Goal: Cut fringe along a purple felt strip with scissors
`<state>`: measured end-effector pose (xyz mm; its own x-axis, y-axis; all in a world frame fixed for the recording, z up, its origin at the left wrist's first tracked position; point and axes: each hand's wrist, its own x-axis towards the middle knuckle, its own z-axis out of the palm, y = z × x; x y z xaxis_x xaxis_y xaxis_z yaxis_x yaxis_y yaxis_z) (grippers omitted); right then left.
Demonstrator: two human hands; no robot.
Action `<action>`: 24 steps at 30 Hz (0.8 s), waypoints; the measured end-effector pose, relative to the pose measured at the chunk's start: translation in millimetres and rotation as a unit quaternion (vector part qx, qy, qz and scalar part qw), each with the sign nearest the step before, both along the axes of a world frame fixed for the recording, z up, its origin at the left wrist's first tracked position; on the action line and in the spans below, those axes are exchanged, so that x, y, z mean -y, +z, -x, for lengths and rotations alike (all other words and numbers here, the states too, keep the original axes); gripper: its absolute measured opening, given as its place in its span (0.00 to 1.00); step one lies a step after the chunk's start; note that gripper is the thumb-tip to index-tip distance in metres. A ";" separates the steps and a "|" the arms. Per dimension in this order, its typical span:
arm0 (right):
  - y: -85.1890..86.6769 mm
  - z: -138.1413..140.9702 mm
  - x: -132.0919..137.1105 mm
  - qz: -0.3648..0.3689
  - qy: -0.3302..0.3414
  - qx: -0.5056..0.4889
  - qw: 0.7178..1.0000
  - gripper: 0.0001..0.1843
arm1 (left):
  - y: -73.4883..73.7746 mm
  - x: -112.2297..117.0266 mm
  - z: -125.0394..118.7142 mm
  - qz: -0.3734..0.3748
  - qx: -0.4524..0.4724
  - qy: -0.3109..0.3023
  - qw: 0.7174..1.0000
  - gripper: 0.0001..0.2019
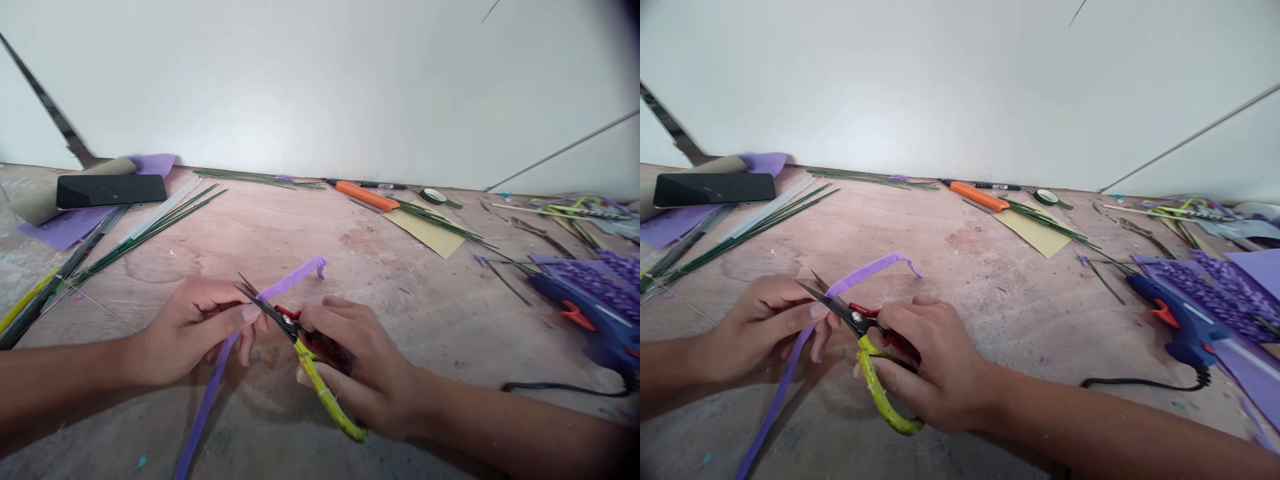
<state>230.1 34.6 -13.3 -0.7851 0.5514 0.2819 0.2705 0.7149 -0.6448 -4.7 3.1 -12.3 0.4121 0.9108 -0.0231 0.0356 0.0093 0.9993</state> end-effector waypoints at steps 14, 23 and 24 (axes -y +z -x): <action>-1.4 -0.1 -0.6 -0.009 -0.026 -0.004 1.000 0.14 | 3.1 0.2 -2.4 0.008 0.017 0.029 0.999 0.17; -0.3 1.4 2.0 -0.013 -0.036 0.024 0.999 0.13 | -1.4 1.2 -1.6 0.001 -0.008 0.037 0.999 0.19; -0.4 1.2 2.0 -0.012 -0.035 0.023 0.999 0.13 | -1.0 0.7 -2.2 0.003 -0.006 0.036 0.999 0.19</action>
